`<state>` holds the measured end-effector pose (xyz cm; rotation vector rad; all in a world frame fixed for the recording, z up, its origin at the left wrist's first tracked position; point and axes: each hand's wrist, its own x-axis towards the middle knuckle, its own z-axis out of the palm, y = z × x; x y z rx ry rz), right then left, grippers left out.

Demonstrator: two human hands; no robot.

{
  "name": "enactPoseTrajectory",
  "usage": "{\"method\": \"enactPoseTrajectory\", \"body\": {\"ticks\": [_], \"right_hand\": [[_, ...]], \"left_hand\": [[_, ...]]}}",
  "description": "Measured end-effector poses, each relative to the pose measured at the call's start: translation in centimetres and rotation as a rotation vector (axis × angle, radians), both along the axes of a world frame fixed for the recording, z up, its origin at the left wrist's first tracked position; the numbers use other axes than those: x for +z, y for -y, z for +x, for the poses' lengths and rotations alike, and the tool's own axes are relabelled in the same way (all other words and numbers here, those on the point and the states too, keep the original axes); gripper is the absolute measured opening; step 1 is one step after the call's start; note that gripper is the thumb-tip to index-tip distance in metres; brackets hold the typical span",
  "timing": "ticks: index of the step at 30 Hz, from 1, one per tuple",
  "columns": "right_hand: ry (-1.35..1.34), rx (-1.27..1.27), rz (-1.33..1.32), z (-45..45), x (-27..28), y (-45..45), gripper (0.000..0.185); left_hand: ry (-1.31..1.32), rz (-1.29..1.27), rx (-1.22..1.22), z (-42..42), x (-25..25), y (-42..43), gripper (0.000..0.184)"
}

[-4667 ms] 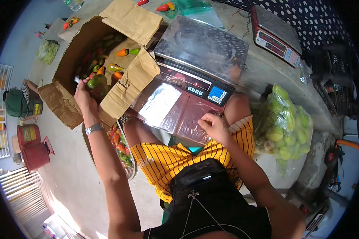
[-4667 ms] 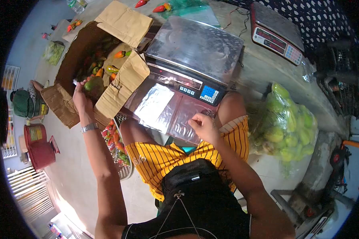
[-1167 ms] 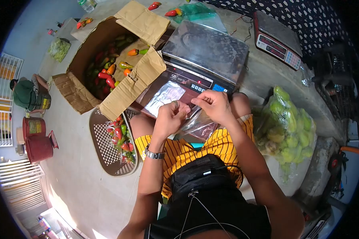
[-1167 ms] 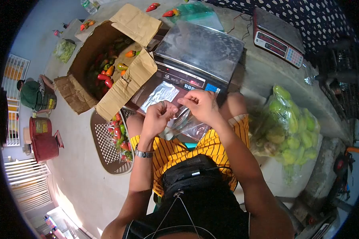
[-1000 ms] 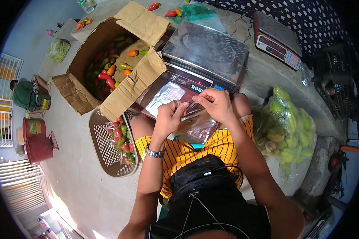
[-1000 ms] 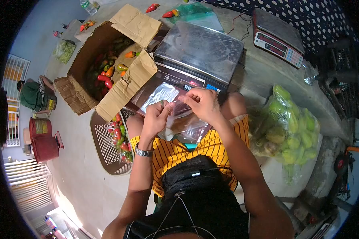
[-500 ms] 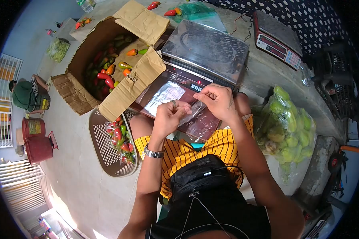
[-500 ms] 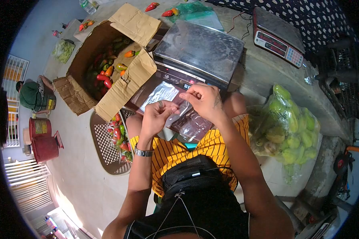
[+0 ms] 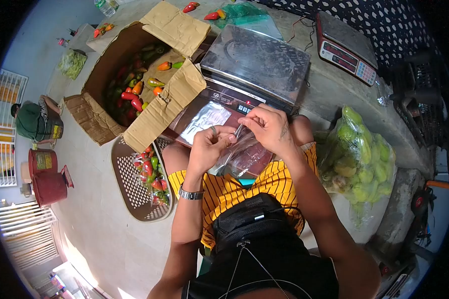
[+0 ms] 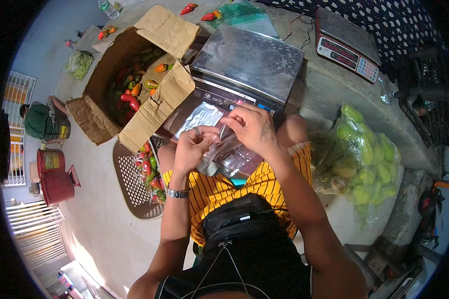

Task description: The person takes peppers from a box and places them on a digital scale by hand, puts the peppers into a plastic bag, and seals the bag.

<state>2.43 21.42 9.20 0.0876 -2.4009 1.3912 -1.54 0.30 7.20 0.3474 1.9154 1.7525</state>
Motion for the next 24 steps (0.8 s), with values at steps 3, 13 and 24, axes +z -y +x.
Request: {"method": "enactPoseTrajectory", "body": {"ticks": [3, 13, 24], "right_hand": [[-0.026, 0.004, 0.020, -0.1, 0.1, -0.1, 0.012], [-0.041, 0.009, 0.072, -0.2, 0.1, 0.0, 0.014], [-0.041, -0.351, -0.102, 1.0, -1.5, 2.4, 0.031]], "left_hand": [[0.017, -0.026, 0.029, -0.4, 0.2, 0.1, 0.024], [0.011, -0.170, 0.048, -0.1, 0.7, -0.7, 0.017], [0.001, -0.074, 0.204, 0.4, -0.7, -0.9, 0.024]]}}
